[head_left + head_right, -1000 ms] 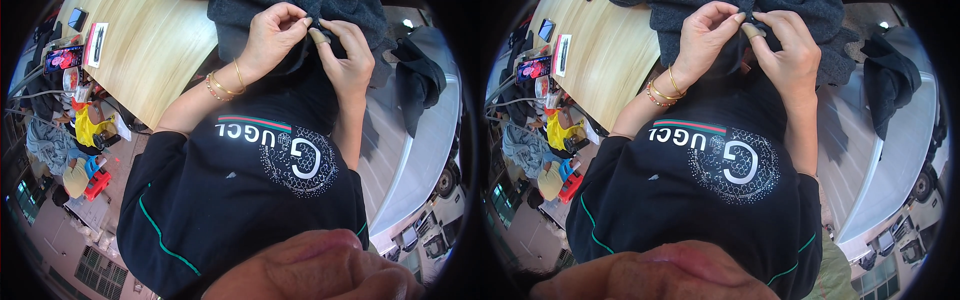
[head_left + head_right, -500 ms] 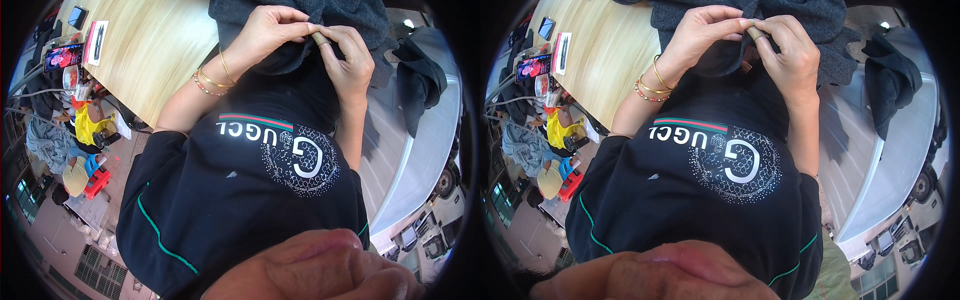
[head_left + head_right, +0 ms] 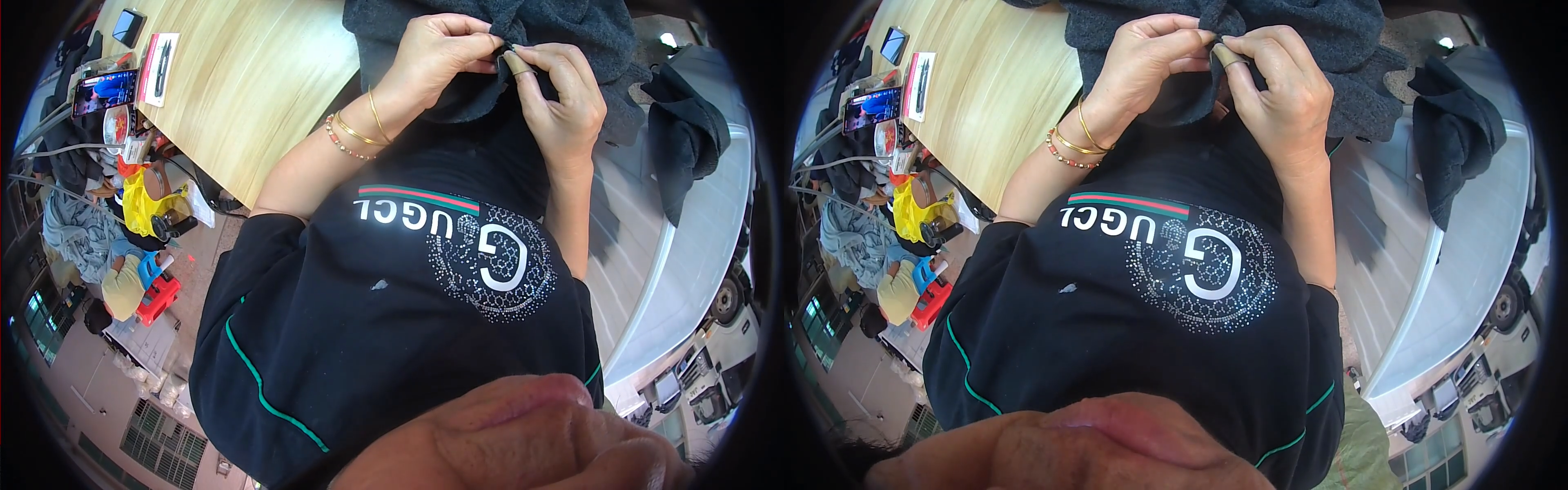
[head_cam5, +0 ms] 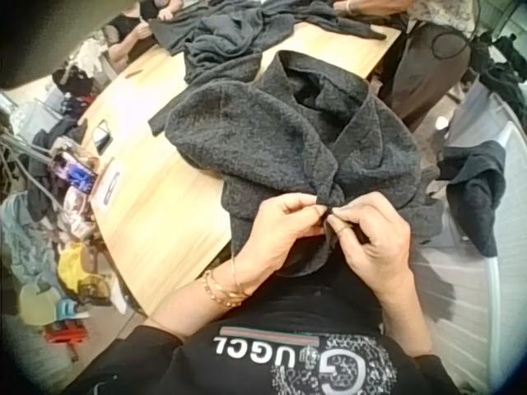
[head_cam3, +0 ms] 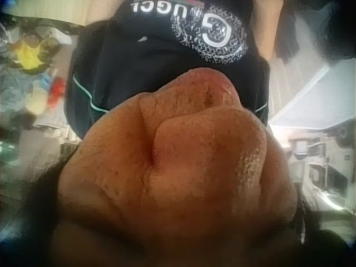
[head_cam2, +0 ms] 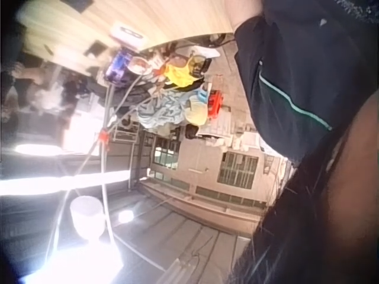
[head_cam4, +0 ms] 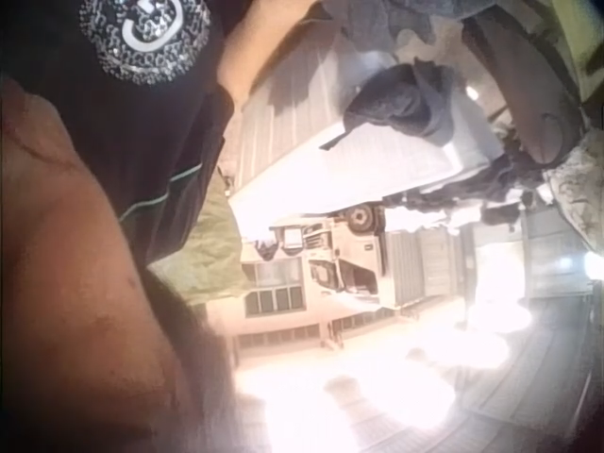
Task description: Trimming loose threads from a black garment using small thread trimmers for quality control.
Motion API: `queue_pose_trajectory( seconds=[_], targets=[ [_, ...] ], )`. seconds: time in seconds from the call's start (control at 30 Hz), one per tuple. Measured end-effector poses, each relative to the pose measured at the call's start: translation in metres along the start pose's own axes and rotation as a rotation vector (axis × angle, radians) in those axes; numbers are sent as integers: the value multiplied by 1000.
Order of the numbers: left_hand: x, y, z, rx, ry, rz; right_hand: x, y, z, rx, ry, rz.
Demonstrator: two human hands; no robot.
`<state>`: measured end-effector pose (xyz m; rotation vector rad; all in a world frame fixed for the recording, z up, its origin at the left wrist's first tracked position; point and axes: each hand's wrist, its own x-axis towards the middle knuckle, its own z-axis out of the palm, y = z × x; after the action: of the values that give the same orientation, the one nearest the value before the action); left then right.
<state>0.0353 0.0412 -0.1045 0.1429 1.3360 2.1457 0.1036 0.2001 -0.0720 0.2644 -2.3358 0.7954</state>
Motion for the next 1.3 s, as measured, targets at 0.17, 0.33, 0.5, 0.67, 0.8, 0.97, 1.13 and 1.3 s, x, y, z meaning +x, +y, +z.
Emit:
queue_pose_trajectory(
  seconds=[0.17, 0.33, 0.5, 0.67, 0.8, 0.97, 1.13, 1.3],
  targets=[
    [4, 4, -5, -302, -82, -73, -2, -3, -19, 181, 148, 105],
    [3, 28, -22, -146, -186, 20, -9, 16, -71, 463, 164, 376],
    [-13, 54, -29, -111, -98, -57, -27, 24, -104, -37, -272, 582],
    [-13, 56, -46, -166, -108, -55, -13, 6, -88, -338, -76, 335],
    [-18, 64, -24, -159, -295, 159, 7, -5, -55, -384, -68, 144],
    [-16, 52, -34, -138, -259, 184, 29, -12, -15, -532, -220, 98],
    [-25, 53, -29, 60, -67, 103, 17, -1, -22, -285, -290, 286],
    [-24, 75, 5, 464, -64, 332, 20, -22, -44, -198, -307, 38]
  ],
)
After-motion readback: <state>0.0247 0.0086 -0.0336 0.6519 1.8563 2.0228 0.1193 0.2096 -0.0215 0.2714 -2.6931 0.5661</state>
